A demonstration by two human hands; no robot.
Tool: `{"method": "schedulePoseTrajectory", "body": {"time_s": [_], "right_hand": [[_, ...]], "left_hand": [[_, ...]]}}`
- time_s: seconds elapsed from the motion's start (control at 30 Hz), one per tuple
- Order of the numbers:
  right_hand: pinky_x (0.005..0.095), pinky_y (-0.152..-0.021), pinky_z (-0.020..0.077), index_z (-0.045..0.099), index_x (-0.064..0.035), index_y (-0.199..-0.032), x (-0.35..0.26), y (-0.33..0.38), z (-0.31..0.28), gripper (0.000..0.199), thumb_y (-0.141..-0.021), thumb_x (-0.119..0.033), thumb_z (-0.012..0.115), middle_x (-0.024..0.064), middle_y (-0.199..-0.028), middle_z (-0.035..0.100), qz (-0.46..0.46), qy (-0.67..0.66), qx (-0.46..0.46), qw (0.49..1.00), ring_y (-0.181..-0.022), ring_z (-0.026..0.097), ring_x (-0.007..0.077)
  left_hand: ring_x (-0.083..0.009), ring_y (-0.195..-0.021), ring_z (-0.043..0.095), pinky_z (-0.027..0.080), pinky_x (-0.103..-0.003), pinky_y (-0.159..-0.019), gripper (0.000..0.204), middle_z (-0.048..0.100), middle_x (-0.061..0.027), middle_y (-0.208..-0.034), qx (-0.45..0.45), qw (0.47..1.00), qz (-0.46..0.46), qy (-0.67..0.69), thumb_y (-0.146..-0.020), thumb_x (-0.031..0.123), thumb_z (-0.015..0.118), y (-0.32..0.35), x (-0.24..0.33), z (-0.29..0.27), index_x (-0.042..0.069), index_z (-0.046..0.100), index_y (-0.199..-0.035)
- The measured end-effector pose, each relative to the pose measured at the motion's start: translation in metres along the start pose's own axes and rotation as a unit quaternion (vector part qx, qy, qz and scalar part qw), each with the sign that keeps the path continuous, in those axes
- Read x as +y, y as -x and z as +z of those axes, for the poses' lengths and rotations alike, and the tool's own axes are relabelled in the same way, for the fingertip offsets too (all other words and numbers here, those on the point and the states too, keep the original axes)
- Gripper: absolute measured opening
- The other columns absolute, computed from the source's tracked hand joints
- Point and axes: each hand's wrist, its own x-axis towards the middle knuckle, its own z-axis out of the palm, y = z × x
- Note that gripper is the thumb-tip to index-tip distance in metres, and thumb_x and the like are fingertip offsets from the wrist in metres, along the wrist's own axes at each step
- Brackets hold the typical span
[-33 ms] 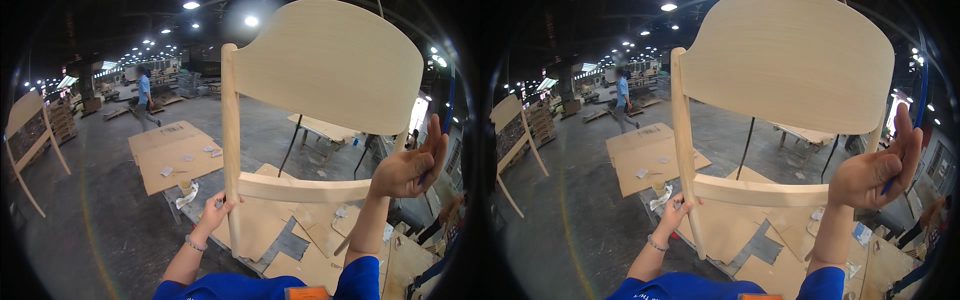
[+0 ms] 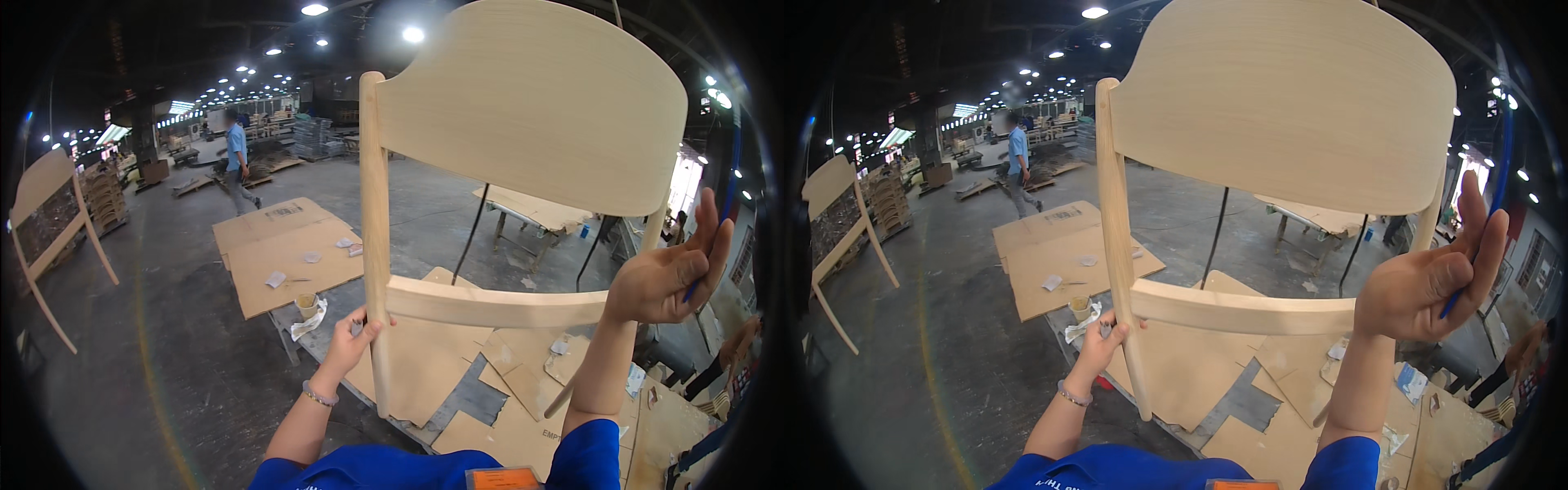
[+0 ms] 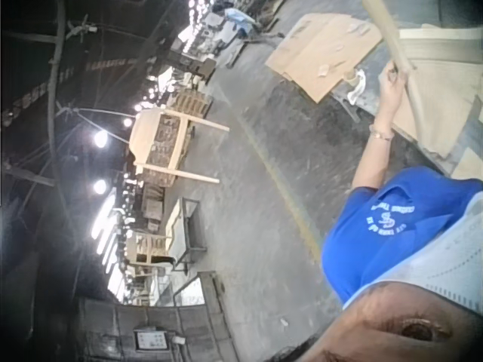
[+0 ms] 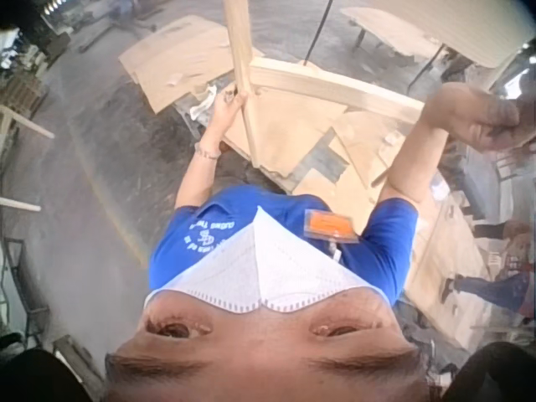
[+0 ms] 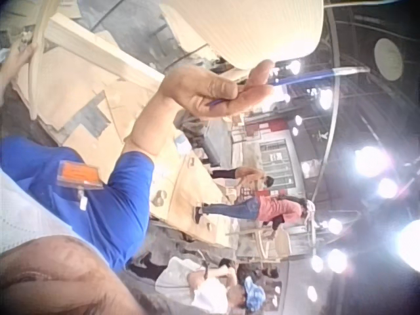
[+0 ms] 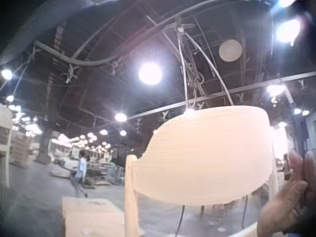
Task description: The person applies a clear finish to a wooden chair using a small brush. They hold the chair upright, rotate it to access different edges, and repeatedly dip the brush into a container to continue coating the frame.
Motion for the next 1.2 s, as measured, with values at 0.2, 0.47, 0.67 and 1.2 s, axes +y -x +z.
{"method": "schedulePoseTrajectory", "body": {"time_s": [0.2, 0.47, 0.67, 1.2], "right_hand": [[0.0456, -0.11, 0.0532, 0.053, 0.0086, -0.151, 0.009, 0.018, -0.029, 0.052, -0.12, -0.031, 0.041, 0.0237, -0.145, 0.066, 0.048, 0.06, 0.048, 0.996, -0.122, 0.072, 0.0323], [0.0454, -0.113, 0.0513, 0.056, 0.0122, -0.147, 0.006, 0.034, -0.048, 0.059, -0.12, -0.037, 0.041, 0.0253, -0.139, 0.069, 0.148, 0.073, 0.084, 0.983, -0.122, 0.071, 0.0318], [0.0431, -0.108, 0.0543, 0.058, 0.0145, -0.141, 0.007, 0.039, -0.066, 0.06, -0.119, -0.039, 0.043, 0.0284, -0.121, 0.075, 0.185, 0.053, 0.088, 0.977, -0.115, 0.073, 0.0317], [0.0428, -0.105, 0.0542, 0.064, 0.0028, -0.121, 0.021, -0.018, -0.138, 0.014, -0.11, -0.004, 0.058, 0.0148, -0.106, 0.077, 0.159, 0.036, -0.095, 0.982, -0.094, 0.075, 0.0186]], "left_hand": [[-0.0141, -0.102, 0.067, 0.053, -0.033, -0.095, 0.034, 0.076, -0.007, -0.116, 0.103, 0.989, 0.006, -0.106, -0.109, 0.033, 0.07, -0.017, 0.009, -0.027, 0.001, 0.074, -0.121], [-0.0324, -0.113, 0.067, 0.053, -0.041, -0.097, 0.027, 0.069, -0.0173, -0.127, 0.212, 0.867, 0.298, -0.339, -0.103, 0.007, 0.068, -0.021, 0.077, 0.049, -0.001, 0.073, -0.128], [-0.0381, -0.125, 0.062, 0.048, -0.048, -0.108, 0.041, 0.07, -0.0161, -0.134, -0.032, 0.79, 0.415, -0.449, -0.098, 0.014, 0.072, -0.059, 0.12, 0.146, 0.001, 0.069, -0.136], [-0.0303, -0.104, 0.062, 0.047, -0.046, -0.095, 0.034, 0.072, -0.0078, -0.108, -0.118, 0.816, 0.303, -0.477, -0.097, 0.023, 0.075, -0.071, 0.105, 0.188, 0.008, 0.074, -0.127]]}}
